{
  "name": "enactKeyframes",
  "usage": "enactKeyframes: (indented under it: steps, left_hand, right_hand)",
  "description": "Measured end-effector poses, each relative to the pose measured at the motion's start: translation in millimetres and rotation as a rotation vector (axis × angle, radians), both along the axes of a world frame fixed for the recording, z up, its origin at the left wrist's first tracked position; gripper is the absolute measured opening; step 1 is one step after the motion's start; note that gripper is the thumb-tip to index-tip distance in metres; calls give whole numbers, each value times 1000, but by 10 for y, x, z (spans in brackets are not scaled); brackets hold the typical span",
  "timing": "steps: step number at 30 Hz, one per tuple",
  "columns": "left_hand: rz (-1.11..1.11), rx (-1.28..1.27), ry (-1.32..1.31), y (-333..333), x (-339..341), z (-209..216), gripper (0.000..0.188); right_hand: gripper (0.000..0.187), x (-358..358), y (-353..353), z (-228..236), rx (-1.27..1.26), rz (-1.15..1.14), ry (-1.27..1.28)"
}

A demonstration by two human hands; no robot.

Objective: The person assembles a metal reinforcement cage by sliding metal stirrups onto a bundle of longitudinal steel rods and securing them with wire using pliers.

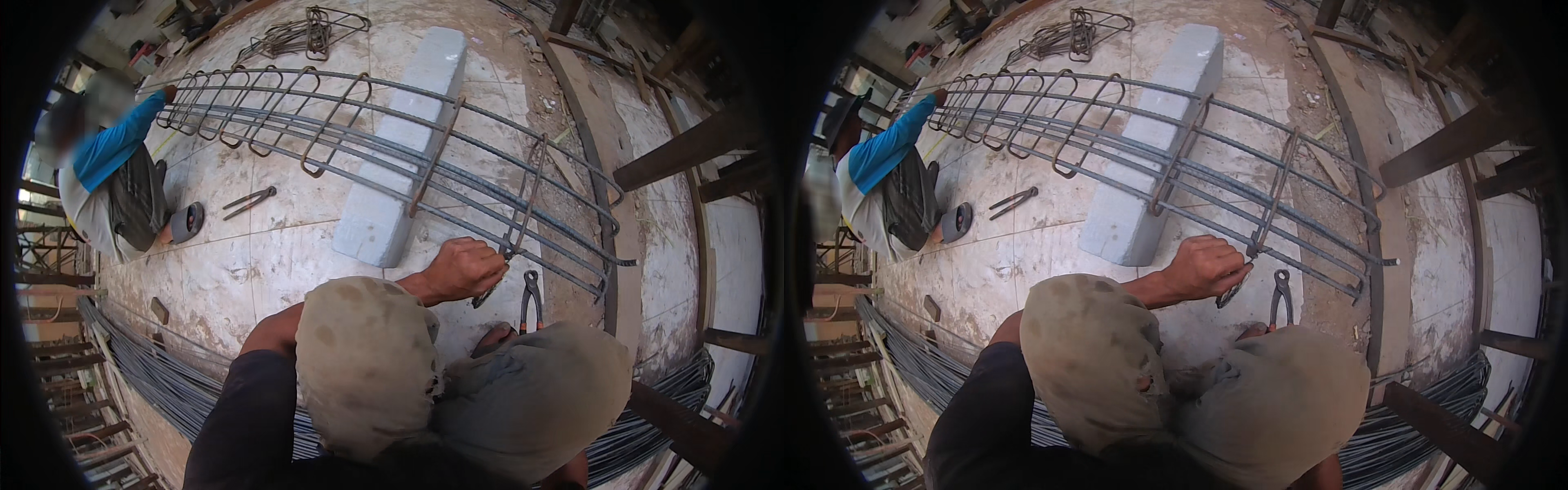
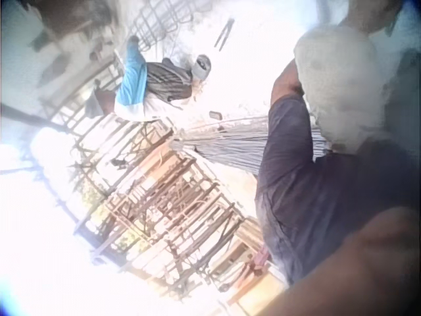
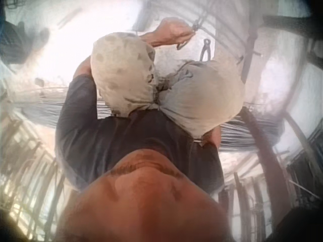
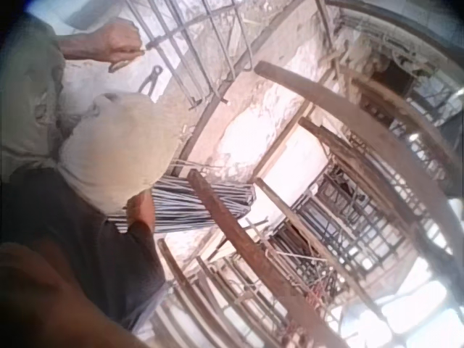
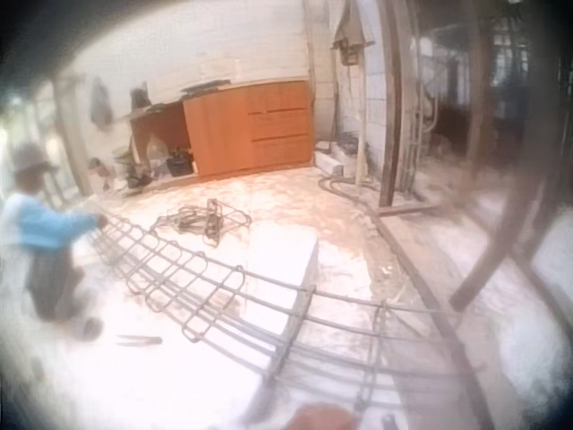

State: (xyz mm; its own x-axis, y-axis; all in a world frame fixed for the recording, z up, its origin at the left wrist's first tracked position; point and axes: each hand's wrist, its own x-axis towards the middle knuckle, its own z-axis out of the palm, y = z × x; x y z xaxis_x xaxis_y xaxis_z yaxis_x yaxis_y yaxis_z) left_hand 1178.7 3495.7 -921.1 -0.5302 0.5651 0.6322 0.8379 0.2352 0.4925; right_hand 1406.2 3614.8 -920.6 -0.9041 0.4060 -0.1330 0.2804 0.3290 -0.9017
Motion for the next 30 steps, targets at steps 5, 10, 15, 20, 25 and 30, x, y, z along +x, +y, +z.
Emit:
enactKeyframes:
  steps: [5,10,15,20,25,30]
  left_hand:
    - [11,-5,-30,-39,16,-7,30]
    - [-6,-51,-18,-14,16,43,29]
    - [-16,-58,-3,-48,10,39,29]
    - [-34,-69,11,-52,7,93,29]
    - [-67,-96,-48,-97,23,139,28]
    - [-73,-149,-78,-165,61,124,21]
  right_hand:
    - [66,-180,523,177,14,-127,-14]
    - [65,-182,609,227,-12,-143,-18]
    - [64,-231,598,237,-13,-124,-26]
    - [62,-254,609,260,-5,-107,-34]
    - [61,-273,631,298,3,-87,-44]
    - [60,-274,705,378,15,-66,-49]
